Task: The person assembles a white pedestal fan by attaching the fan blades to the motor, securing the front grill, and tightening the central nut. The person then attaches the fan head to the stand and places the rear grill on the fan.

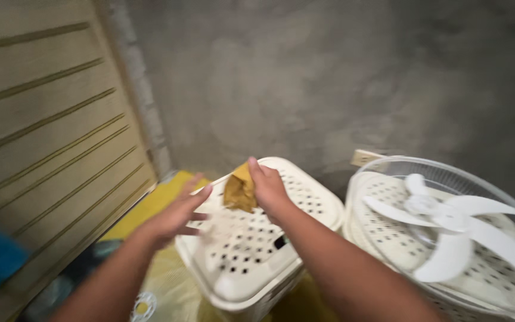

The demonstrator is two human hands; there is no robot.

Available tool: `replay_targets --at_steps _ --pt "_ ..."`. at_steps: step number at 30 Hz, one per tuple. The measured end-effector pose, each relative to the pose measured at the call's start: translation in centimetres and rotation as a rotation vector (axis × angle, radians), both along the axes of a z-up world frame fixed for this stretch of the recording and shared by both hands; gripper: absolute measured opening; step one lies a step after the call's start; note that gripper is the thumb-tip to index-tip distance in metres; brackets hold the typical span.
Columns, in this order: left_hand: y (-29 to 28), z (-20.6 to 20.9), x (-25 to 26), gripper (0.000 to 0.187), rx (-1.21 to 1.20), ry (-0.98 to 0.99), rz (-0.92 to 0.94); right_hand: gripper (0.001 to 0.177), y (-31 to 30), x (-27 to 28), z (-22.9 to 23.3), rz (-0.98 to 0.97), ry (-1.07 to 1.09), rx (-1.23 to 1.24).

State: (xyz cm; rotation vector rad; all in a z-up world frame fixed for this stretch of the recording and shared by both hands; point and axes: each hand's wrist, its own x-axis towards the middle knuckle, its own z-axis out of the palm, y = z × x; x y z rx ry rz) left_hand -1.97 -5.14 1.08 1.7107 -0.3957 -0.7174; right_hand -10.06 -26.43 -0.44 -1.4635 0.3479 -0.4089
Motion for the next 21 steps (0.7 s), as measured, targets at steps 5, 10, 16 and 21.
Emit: replay_targets --at_steps 5,10,16,21 --pt "-12.8 2.5 -3.7 0.049 -0.482 -0.309 0.026 0.039 -2.9 -1.4 3.8 -0.310 -0.357 -0.551" --pt "-19.8 7.5 -7.1 0.038 -0.068 -0.881 -0.023 0.040 -8.4 -6.9 7.7 -0.087 -0.236 0.363" --pt "-25.3 6.5 -8.0 0.100 -0.110 -1.428 -0.073 0.038 -17.7 -11.7 6.0 -0.274 -0.236 0.183" --pt "-23.5 7.8 -6.6 0.059 0.011 -0.859 -0.333 0.041 -22.1 -17.9 4.7 -0.551 0.388 -0.608"
